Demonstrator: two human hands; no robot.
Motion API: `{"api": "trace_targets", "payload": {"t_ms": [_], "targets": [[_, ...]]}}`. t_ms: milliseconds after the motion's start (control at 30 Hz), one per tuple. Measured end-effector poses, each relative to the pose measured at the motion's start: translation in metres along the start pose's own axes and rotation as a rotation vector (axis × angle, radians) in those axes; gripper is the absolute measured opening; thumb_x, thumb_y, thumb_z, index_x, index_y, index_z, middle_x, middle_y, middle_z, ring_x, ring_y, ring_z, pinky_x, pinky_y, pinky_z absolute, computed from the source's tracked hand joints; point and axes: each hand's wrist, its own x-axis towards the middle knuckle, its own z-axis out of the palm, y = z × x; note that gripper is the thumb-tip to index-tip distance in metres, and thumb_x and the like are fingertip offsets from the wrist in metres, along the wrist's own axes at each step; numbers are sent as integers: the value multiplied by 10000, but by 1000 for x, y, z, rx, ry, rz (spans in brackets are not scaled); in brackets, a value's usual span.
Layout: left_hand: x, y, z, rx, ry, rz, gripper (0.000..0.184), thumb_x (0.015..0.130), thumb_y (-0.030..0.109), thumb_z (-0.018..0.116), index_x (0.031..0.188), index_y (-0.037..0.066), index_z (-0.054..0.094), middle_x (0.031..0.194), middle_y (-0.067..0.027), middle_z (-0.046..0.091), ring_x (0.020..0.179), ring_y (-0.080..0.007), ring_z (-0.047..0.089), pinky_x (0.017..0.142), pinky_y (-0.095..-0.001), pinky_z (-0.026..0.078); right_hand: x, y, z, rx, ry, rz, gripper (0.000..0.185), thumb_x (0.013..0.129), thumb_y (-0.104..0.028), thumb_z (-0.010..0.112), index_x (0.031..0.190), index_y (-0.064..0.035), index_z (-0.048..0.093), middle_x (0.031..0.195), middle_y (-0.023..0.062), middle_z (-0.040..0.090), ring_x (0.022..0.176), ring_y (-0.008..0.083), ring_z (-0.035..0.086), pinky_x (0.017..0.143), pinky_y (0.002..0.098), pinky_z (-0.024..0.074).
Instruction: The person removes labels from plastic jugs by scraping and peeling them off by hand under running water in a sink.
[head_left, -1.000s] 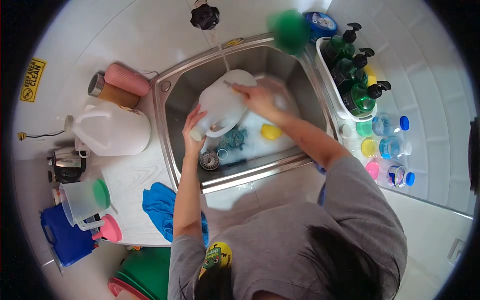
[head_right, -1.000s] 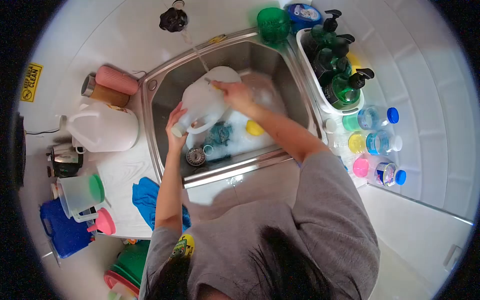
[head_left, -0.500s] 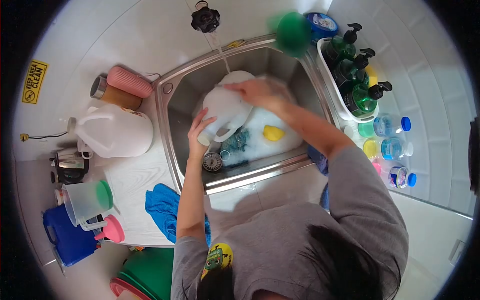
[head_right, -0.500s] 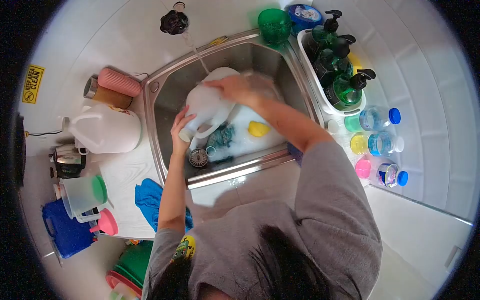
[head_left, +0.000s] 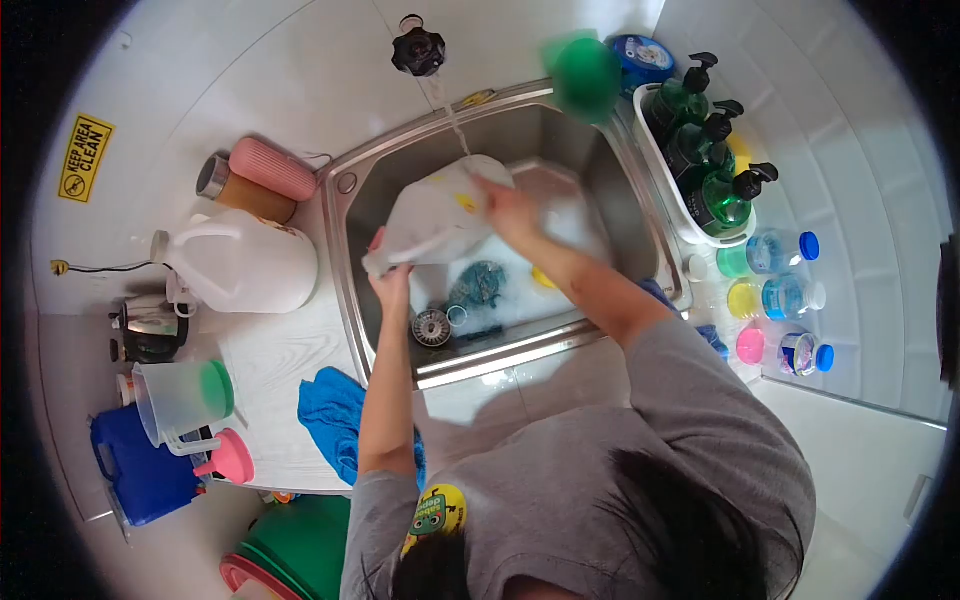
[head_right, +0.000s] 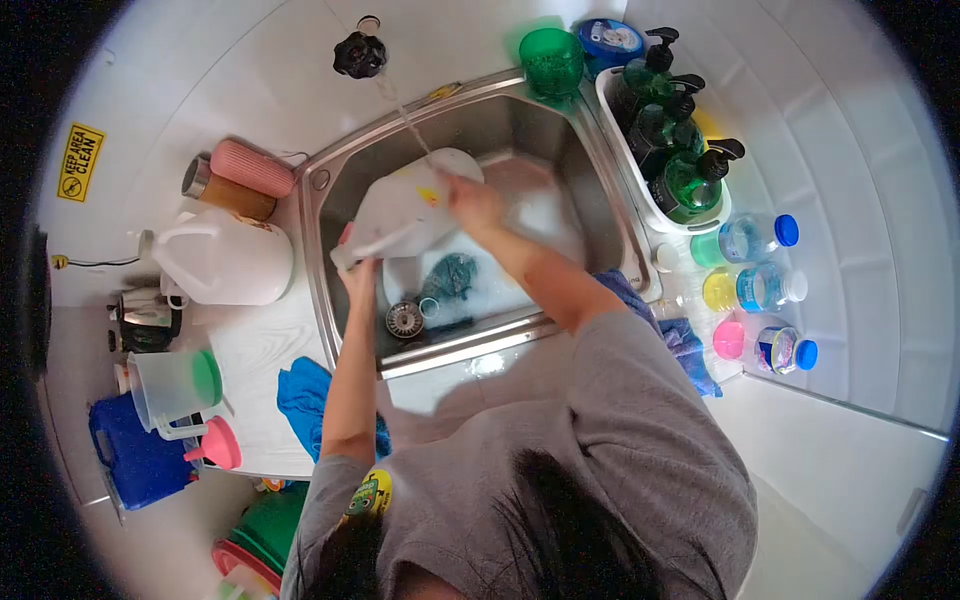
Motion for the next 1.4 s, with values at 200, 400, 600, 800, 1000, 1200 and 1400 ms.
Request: {"api": "trace_targets", "payload": {"t_ms": [200,400,600,800,1000,1200,1400], "targets": [[9,5,5,-165,333,-456,477,701,222,708,1102,25,541,996,-136,587,723,-211,590,535,-237,496,-11,53,23,167,53,257,373,797,-267,460,1162,-283,536,854,72,636,632,303,577,547,421,450],[45,16,39,165,157,29,427,692,284,708,1026,47,586,944,-106,618,768,-203,601,636,-277,490,26,80,-34,-205,-65,469,350,777,-322,518,1116,-246,567,949,109,626,767,334,588,677,434,464],[85,69,121,537,-66,246,446,648,336,725,944,32,589,874,-109,633,770,-226,601,674,-304,458,127,-2,-184,876,300,-74,433,749,-297,617,1119,-79,565,957,117,588,805,225,566,708,318,465],[82,87,156,495,-357,291,478,625,360,733,916,7,596,809,-127,635,702,-242,603,621,-316,463,155,-71,-227,331,153,-449,407,754,-273,594,1126,-116,543,939,105,586,743,246,571,679,328,471],[92,69,156,654,-402,397,496,609,351,750,921,-5,600,807,-131,639,691,-231,605,615,-307,468,165,-75,-225,54,85,-686,354,711,-257,587,1036,-118,573,892,116,593,706,298,574,669,373,480],[114,65,144,486,-371,247,484,624,325,752,943,-5,598,860,-118,641,725,-211,604,651,-290,472,163,-75,-241,7,-33,-693,346,691,-143,562,1036,-139,568,896,69,620,721,270,568,685,343,472],[102,76,126,264,-317,221,443,640,288,738,947,-1,598,882,-98,642,754,-203,604,684,-272,469,164,-78,-238,32,-31,-687,337,688,-142,561,1025,-141,574,885,58,632,716,271,572,685,344,471]]}}
